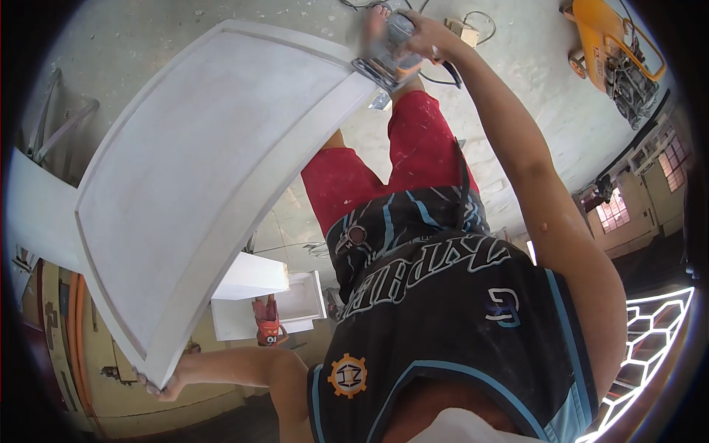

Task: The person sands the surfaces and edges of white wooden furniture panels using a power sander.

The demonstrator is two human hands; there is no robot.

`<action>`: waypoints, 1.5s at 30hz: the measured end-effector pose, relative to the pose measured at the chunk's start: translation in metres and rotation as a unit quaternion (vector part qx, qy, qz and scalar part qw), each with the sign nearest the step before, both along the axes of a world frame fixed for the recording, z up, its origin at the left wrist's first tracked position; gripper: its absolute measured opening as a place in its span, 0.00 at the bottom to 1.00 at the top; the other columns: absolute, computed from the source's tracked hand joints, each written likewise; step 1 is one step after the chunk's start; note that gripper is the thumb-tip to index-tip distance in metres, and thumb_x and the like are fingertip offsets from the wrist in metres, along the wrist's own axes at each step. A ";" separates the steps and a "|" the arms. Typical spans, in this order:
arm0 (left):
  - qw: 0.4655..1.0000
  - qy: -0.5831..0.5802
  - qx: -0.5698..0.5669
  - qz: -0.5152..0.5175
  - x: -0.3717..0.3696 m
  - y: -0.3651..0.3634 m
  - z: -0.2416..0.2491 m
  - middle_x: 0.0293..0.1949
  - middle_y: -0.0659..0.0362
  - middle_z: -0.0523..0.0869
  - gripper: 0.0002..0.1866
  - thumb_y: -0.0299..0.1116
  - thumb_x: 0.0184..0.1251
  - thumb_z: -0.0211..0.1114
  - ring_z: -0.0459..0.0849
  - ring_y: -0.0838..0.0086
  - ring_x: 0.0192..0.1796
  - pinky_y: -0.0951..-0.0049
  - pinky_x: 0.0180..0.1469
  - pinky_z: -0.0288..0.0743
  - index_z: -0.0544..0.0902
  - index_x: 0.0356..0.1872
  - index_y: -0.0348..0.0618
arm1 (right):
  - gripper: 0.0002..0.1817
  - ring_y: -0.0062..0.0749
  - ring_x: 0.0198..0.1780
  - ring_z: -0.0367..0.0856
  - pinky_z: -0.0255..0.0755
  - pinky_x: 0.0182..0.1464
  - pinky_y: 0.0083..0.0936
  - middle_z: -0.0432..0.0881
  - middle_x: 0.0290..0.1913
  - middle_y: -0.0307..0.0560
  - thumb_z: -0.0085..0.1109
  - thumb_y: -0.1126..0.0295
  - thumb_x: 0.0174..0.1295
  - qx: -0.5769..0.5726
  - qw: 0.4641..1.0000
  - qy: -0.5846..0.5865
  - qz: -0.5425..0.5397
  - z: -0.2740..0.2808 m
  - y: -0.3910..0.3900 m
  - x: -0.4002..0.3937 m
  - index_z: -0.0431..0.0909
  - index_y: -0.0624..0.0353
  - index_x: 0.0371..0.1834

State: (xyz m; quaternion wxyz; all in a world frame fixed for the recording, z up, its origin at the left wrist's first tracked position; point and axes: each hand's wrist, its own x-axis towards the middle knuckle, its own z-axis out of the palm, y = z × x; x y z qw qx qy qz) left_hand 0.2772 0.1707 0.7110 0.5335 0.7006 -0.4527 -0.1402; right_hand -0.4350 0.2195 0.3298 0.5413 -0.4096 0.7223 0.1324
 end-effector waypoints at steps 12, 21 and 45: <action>1.000 -0.012 0.022 0.012 0.033 0.007 0.013 0.31 0.54 0.87 0.08 0.36 0.43 0.59 0.82 0.50 0.51 0.42 0.59 0.69 0.86 0.19 0.50 | 0.53 0.56 0.64 0.74 0.66 0.65 0.41 0.76 0.62 0.65 0.73 0.48 0.36 0.015 0.996 -0.048 0.080 -0.111 0.014 0.064 0.65 0.49 0.72; 1.000 -0.013 0.010 0.009 0.039 0.005 0.011 0.30 0.54 0.87 0.09 0.38 0.43 0.58 0.82 0.49 0.50 0.42 0.59 0.68 0.86 0.19 0.50 | 0.54 0.46 0.59 0.78 0.70 0.61 0.31 0.81 0.57 0.58 0.77 0.58 0.33 0.095 0.994 -0.055 0.001 -0.042 0.027 0.025 0.65 0.57 0.71; 0.987 0.042 -0.119 -0.102 0.006 -0.024 0.023 0.25 0.51 0.86 0.15 0.45 0.41 0.56 0.86 0.52 0.41 0.48 0.58 0.70 0.85 0.20 0.46 | 0.53 0.38 0.61 0.76 0.68 0.64 0.30 0.79 0.58 0.51 0.79 0.66 0.36 -0.102 0.910 -0.401 -0.023 0.110 0.006 0.159 0.63 0.53 0.72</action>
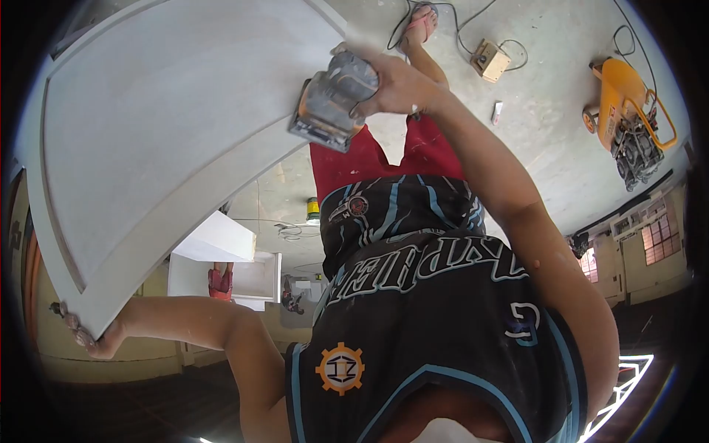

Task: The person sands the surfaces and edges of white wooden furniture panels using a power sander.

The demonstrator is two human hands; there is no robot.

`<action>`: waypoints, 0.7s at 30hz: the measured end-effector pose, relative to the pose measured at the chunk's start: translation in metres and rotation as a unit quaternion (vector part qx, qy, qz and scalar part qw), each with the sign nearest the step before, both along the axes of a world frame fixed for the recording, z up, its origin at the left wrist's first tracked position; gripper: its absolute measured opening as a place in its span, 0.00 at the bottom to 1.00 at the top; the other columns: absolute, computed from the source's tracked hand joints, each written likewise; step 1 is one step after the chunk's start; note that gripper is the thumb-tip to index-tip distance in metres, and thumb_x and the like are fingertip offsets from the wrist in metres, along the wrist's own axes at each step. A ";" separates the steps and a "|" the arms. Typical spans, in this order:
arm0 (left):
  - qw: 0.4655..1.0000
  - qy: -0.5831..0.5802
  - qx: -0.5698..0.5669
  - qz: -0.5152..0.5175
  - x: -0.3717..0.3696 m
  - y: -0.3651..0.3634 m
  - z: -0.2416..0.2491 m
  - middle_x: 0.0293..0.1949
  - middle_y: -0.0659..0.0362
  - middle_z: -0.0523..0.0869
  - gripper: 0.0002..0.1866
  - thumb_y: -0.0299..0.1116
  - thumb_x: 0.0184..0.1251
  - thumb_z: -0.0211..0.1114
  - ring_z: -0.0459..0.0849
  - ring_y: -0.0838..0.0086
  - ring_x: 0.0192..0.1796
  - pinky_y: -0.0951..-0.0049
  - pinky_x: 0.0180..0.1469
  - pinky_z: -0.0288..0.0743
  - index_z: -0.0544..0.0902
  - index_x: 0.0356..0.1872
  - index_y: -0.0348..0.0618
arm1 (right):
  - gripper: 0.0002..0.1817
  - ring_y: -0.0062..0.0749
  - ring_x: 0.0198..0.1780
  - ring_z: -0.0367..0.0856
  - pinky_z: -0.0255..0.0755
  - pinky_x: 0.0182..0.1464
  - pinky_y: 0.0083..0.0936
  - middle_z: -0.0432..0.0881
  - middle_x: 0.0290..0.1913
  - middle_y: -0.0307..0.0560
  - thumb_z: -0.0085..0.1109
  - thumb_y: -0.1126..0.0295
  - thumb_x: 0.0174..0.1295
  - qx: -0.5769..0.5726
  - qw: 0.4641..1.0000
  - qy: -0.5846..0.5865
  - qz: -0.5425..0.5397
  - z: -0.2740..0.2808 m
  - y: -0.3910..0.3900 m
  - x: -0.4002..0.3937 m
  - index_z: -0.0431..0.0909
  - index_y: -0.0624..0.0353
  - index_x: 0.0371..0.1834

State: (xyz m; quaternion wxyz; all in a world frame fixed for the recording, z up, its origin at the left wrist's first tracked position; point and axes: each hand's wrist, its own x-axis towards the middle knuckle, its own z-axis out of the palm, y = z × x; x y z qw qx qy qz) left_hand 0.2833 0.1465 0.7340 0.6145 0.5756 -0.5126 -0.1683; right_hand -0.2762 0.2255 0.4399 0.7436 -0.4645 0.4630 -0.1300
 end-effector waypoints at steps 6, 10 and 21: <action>0.998 -0.051 0.002 -0.019 0.008 0.002 0.002 0.31 0.51 0.88 0.14 0.41 0.44 0.53 0.85 0.45 0.45 0.42 0.56 0.69 0.87 0.21 0.52 | 0.50 0.38 0.59 0.78 0.70 0.63 0.29 0.80 0.56 0.48 0.77 0.69 0.35 0.042 0.997 0.065 -0.002 -0.030 0.012 -0.033 0.65 0.49 0.70; 0.998 -0.046 0.005 -0.044 -0.019 0.011 -0.004 0.31 0.51 0.87 0.14 0.40 0.46 0.53 0.85 0.47 0.45 0.42 0.56 0.69 0.87 0.23 0.49 | 0.51 0.35 0.60 0.76 0.68 0.65 0.29 0.79 0.57 0.45 0.76 0.73 0.34 0.021 0.999 0.037 0.006 0.011 0.000 -0.020 0.65 0.50 0.70; 0.996 -0.007 -0.022 -0.085 -0.075 0.042 -0.029 0.37 0.52 0.86 0.19 0.37 0.56 0.47 0.82 0.51 0.52 0.42 0.59 0.69 0.86 0.39 0.46 | 0.53 0.36 0.64 0.73 0.66 0.67 0.31 0.72 0.65 0.45 0.78 0.75 0.32 -0.146 0.981 -0.119 0.034 0.120 -0.060 0.080 0.63 0.54 0.71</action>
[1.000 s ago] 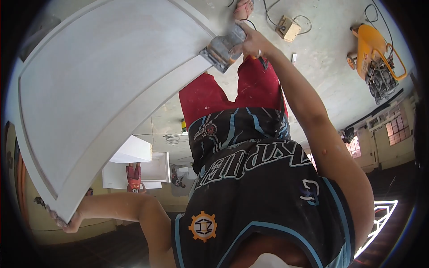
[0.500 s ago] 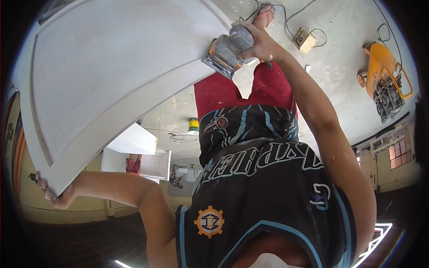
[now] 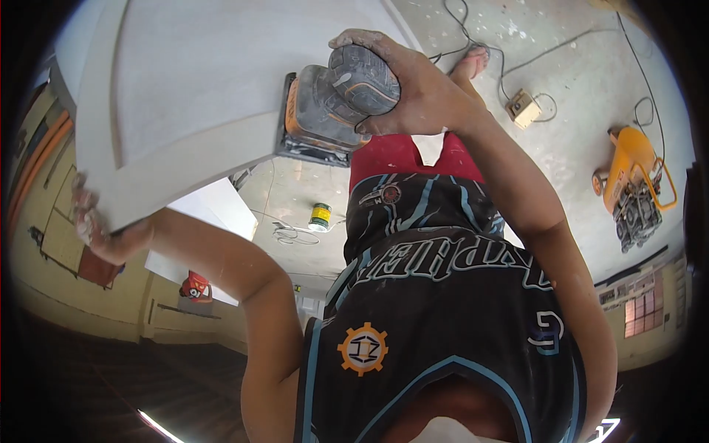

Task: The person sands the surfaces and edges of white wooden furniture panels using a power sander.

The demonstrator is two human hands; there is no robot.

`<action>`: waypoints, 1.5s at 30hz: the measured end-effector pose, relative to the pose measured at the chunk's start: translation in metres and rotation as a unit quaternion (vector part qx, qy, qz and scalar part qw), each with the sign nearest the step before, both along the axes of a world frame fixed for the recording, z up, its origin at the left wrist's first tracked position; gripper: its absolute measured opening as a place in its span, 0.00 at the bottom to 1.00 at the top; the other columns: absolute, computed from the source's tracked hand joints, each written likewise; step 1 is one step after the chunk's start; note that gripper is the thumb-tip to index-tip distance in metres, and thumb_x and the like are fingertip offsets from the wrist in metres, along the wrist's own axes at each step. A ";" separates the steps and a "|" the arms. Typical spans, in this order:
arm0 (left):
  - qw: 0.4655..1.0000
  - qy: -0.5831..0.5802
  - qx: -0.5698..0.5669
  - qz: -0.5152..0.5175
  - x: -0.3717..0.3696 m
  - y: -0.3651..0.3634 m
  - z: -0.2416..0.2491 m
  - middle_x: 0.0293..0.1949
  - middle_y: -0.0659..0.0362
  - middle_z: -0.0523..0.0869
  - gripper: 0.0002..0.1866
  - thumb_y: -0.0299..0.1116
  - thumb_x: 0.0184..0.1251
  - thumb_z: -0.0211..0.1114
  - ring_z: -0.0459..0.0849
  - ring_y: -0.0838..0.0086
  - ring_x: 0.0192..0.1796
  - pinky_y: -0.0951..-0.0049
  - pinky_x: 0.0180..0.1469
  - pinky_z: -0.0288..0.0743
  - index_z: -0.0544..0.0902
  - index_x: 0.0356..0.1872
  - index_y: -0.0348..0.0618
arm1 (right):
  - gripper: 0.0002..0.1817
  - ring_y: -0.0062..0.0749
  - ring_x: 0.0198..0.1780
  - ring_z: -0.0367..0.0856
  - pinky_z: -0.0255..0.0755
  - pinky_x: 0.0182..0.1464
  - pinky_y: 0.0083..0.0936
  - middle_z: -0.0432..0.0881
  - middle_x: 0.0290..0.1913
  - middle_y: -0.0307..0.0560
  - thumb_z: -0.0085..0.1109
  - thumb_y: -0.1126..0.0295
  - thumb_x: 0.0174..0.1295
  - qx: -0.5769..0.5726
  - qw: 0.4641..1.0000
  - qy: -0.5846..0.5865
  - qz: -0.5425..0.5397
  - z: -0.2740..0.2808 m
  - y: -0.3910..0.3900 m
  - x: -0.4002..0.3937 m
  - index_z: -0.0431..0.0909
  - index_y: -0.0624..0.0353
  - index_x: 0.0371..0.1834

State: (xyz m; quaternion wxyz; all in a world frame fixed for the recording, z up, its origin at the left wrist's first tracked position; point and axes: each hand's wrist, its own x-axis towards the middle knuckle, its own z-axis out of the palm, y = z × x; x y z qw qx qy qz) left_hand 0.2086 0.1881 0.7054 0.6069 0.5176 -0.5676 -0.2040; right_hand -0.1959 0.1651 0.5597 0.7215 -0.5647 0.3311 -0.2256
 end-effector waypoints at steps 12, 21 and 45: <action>0.980 0.125 0.140 0.059 -0.039 0.054 0.019 0.68 0.41 0.68 0.19 0.40 0.55 0.57 0.70 0.52 0.68 0.46 0.72 0.58 0.82 0.45 0.41 | 0.47 0.36 0.61 0.77 0.69 0.65 0.31 0.78 0.59 0.46 0.76 0.77 0.33 -0.076 0.991 0.041 -0.101 0.036 0.013 -0.037 0.69 0.56 0.66; 0.845 0.041 0.494 0.202 -0.100 0.143 0.065 0.75 0.46 0.58 0.49 0.20 0.51 0.63 0.64 0.59 0.73 0.59 0.73 0.60 0.47 0.75 0.27 | 0.50 0.35 0.56 0.79 0.74 0.57 0.29 0.79 0.56 0.50 0.76 0.76 0.33 -0.023 0.895 0.351 -0.276 0.049 0.039 -0.222 0.66 0.57 0.69; 0.440 0.280 0.802 0.293 -0.071 0.321 -0.052 0.58 0.49 0.77 0.39 0.20 0.49 0.73 0.79 0.56 0.59 0.55 0.64 0.73 0.66 0.66 0.37 | 0.09 0.31 0.26 0.78 0.74 0.27 0.29 0.79 0.28 0.43 0.60 0.73 0.56 0.323 0.655 -0.171 -0.661 -0.220 0.010 -0.226 0.75 0.59 0.39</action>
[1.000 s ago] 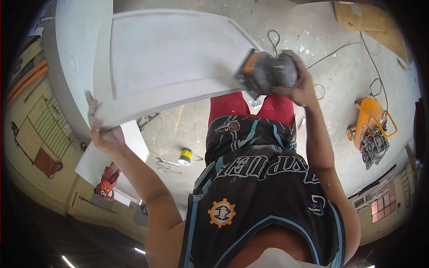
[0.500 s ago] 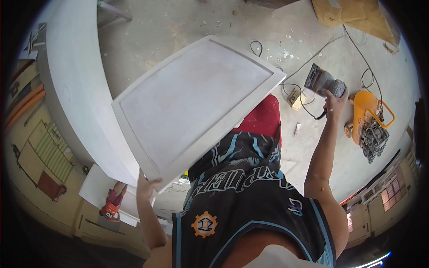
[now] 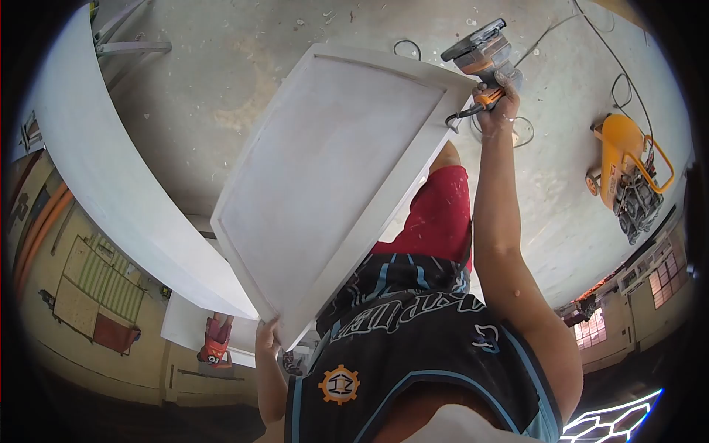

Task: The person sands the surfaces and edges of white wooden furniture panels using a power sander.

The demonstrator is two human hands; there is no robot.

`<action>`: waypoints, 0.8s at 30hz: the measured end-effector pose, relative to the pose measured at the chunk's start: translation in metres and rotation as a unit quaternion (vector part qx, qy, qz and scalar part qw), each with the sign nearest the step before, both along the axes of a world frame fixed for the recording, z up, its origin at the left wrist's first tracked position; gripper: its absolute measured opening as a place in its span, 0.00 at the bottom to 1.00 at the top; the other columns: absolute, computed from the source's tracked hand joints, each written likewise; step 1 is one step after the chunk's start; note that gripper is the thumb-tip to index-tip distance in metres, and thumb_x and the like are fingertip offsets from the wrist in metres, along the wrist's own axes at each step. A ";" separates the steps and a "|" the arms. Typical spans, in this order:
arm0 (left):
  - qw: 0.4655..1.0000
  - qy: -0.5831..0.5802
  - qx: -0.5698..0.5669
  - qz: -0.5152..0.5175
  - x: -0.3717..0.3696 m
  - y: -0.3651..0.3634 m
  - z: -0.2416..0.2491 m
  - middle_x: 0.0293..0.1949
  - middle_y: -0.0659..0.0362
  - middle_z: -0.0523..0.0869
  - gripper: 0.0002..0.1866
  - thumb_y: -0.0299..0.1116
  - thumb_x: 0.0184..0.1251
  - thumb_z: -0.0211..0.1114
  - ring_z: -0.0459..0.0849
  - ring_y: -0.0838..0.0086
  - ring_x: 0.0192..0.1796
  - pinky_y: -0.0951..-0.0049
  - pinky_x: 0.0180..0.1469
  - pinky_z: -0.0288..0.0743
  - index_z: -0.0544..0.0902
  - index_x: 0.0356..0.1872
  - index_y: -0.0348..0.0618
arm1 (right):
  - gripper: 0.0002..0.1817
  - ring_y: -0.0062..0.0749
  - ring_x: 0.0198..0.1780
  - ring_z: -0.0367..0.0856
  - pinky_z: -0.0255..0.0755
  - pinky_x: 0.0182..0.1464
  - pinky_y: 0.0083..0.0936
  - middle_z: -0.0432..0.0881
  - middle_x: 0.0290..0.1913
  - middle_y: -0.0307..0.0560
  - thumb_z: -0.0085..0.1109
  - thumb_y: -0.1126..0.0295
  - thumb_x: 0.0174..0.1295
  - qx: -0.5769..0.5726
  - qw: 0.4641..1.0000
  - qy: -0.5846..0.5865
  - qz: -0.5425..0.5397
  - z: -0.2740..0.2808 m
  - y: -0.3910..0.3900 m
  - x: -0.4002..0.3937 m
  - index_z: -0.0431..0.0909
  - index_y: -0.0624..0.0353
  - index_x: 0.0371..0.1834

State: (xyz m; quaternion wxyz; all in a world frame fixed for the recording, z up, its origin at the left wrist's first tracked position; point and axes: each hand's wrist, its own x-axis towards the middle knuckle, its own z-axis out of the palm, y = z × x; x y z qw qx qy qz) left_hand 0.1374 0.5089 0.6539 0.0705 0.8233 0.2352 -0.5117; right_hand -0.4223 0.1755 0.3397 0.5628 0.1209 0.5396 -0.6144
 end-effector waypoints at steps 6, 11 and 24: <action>0.982 0.010 0.151 -0.110 0.009 0.004 -0.044 0.63 0.47 0.75 0.45 0.42 0.53 0.77 0.77 0.56 0.62 0.54 0.64 0.70 0.64 0.68 0.31 | 0.14 0.37 0.28 0.79 0.73 0.30 0.32 0.81 0.33 0.49 0.59 0.71 0.57 -0.030 0.998 -0.011 0.055 0.001 -0.010 0.017 0.74 0.63 0.45; 0.768 -0.133 -0.151 -0.609 -0.032 -0.058 -0.173 0.65 0.45 0.71 0.48 0.43 0.51 0.79 0.71 0.53 0.66 0.55 0.72 0.58 0.63 0.70 0.33 | 0.17 0.30 0.29 0.78 0.74 0.30 0.28 0.80 0.35 0.44 0.60 0.74 0.53 -0.040 0.978 0.121 0.167 0.045 -0.042 0.048 0.72 0.60 0.48; 0.562 0.047 -0.167 -0.809 -0.304 -0.319 -0.233 0.52 0.39 0.75 0.33 0.38 0.54 0.70 0.81 0.52 0.51 0.58 0.50 0.79 0.69 0.58 0.31 | 0.16 0.33 0.31 0.79 0.74 0.31 0.28 0.82 0.37 0.48 0.58 0.69 0.57 -0.076 0.994 0.001 0.081 0.037 0.001 0.050 0.75 0.63 0.47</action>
